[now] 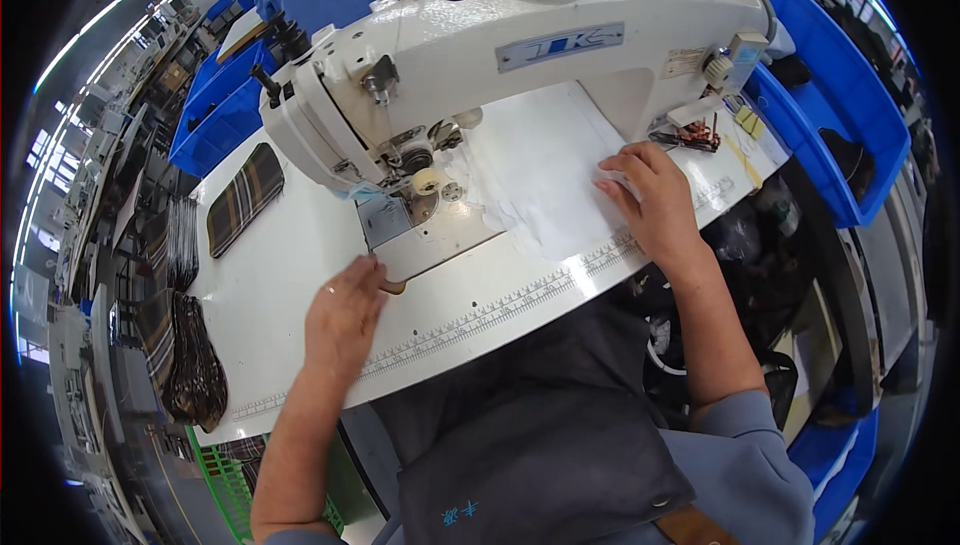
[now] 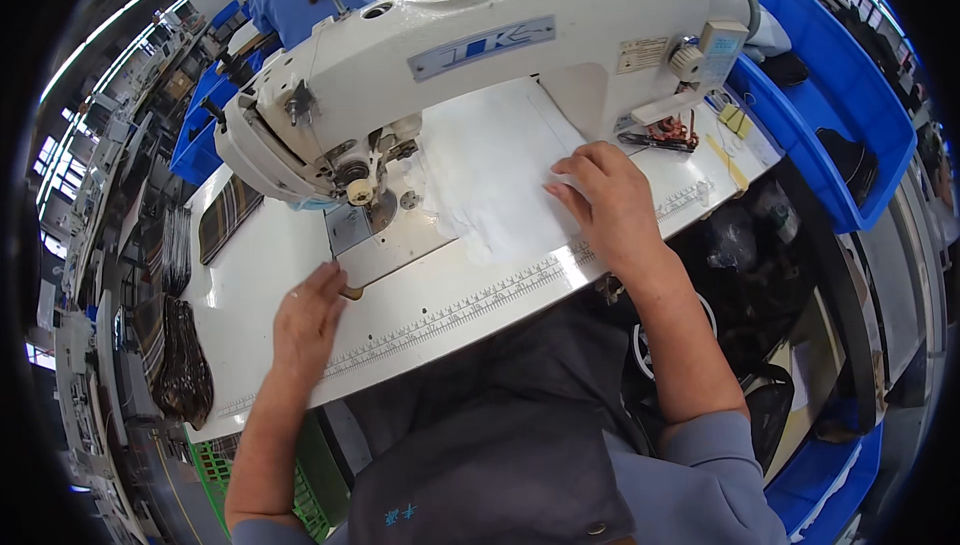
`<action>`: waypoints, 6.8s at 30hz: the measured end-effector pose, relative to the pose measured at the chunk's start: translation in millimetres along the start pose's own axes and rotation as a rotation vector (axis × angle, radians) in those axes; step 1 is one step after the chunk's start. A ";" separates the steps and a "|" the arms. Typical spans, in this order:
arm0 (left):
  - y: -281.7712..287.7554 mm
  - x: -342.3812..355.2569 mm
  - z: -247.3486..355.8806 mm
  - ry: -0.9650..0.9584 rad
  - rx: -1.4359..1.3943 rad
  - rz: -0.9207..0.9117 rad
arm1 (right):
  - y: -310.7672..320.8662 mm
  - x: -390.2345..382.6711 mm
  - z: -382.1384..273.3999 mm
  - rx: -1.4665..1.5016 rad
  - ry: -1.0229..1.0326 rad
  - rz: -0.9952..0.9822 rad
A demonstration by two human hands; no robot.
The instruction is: Sewing a piece of plaid fabric onto a white lining using an industrial sewing machine.
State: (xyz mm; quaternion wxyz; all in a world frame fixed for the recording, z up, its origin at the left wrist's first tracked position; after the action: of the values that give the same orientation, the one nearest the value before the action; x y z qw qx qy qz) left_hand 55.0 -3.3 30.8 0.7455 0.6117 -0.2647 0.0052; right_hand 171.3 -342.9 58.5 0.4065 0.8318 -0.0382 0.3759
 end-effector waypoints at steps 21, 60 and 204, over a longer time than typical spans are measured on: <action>-17.5 -22.8 93.0 0.176 -0.089 -0.038 | -13.8 40.2 2.9 0.205 -0.166 -0.032; 214.8 -283.3 -201.5 1.058 -0.419 0.711 | -128.8 -46.2 -143.6 0.991 -0.241 -0.562; 59.0 -22.5 30.1 0.606 -1.145 0.153 | -78.1 -44.5 -166.3 1.044 -0.187 -0.453</action>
State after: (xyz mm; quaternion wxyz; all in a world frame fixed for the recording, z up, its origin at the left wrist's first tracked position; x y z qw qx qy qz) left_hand 4.4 -8.8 78.7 0.9926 0.0685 -0.0464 0.0886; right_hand 69.6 -184.4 43.1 0.0076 0.9394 0.2957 0.1732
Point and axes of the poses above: each hand's wrist, its own x-axis towards the middle knuckle, its own y-axis out of the back of the hand, z = x × y, the point moved 8 cm from there along x, towards the middle knuckle
